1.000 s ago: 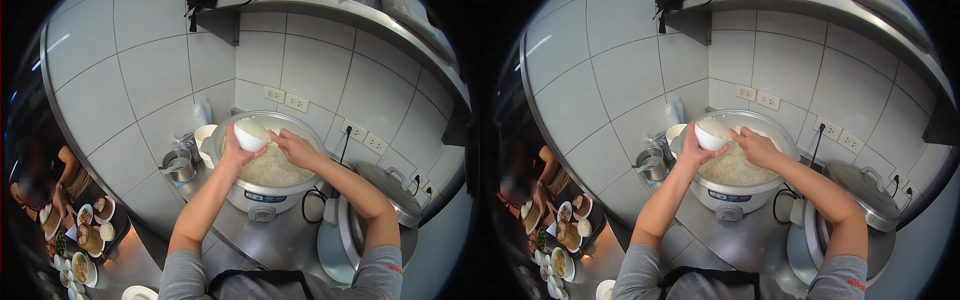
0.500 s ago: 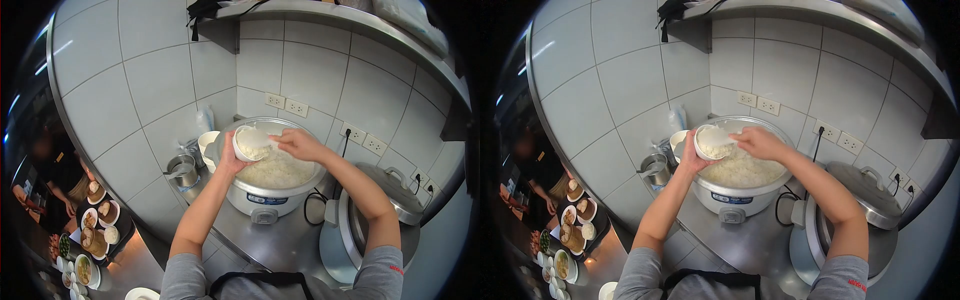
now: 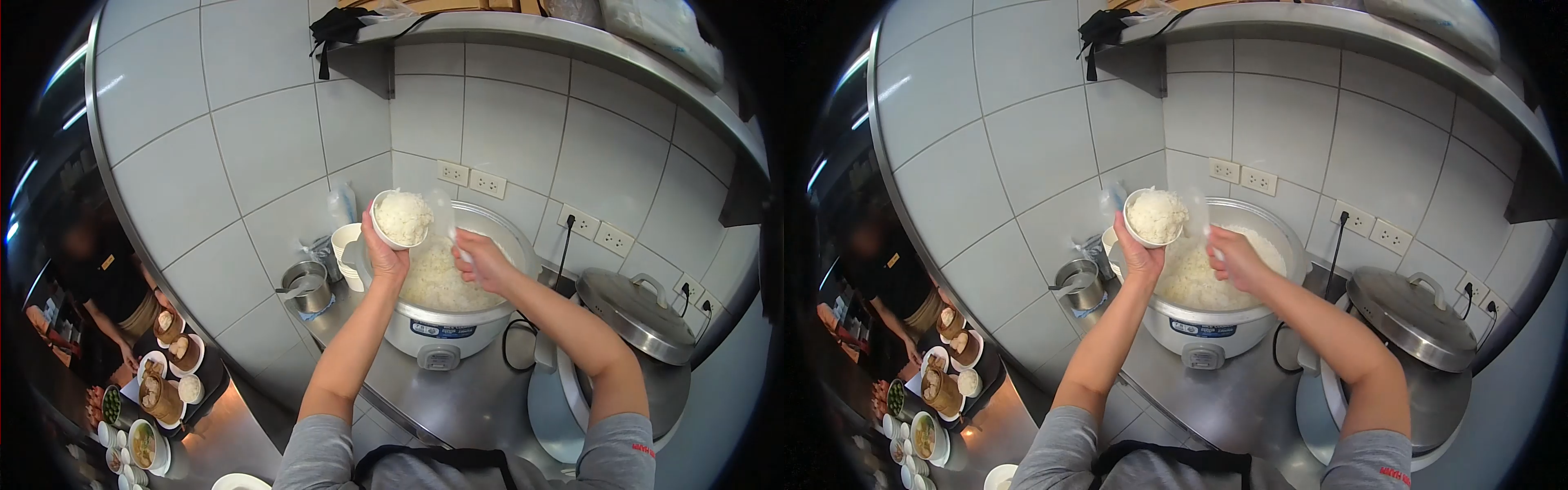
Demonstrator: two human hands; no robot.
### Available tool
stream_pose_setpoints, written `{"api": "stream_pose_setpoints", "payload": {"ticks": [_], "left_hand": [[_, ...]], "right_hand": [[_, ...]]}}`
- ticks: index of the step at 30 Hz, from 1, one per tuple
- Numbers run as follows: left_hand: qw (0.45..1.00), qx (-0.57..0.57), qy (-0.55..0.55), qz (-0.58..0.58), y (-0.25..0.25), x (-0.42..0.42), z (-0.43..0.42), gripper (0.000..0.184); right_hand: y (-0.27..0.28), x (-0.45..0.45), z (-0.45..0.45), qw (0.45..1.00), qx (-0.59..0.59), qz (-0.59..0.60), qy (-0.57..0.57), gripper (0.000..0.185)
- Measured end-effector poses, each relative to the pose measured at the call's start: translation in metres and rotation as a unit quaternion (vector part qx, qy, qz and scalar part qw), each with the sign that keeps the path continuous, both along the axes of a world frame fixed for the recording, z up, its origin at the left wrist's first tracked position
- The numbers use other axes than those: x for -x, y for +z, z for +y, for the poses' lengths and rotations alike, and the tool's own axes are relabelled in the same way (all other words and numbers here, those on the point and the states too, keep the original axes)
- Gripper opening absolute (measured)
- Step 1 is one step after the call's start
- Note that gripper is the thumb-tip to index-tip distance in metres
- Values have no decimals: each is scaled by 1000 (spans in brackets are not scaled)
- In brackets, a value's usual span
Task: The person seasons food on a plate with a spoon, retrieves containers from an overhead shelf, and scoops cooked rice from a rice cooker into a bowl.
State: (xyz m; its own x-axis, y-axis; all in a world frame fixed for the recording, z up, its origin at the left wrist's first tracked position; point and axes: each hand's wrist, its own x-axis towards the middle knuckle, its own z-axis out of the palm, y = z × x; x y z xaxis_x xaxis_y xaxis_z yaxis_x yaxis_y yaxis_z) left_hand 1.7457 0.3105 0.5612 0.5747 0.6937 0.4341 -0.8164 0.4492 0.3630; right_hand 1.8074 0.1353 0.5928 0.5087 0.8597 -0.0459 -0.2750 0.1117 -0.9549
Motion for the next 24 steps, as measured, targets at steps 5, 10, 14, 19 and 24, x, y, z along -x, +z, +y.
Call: {"api": "stream_pose_setpoints", "payload": {"ticks": [5,10,14,19,24], "left_hand": [[999,25,46,-3,-4,-3,-9,55],[1000,28,0,10,-7,18,0,51],[1000,-6,-21,22,-1,32,11,53],[999,-12,-23,29,-2,50,21,51],[999,40,14,-12,9,72,19,50]], "right_hand": [[-19,32,22,784,-61,-590,-182,39],[6,21,11,768,-25,-634,-88,37],[32,15,16,724,-51,-677,-120,35],[26,39,17,734,-17,-675,-72,30],[21,38,39,836,-1,-541,-96,28]]}}
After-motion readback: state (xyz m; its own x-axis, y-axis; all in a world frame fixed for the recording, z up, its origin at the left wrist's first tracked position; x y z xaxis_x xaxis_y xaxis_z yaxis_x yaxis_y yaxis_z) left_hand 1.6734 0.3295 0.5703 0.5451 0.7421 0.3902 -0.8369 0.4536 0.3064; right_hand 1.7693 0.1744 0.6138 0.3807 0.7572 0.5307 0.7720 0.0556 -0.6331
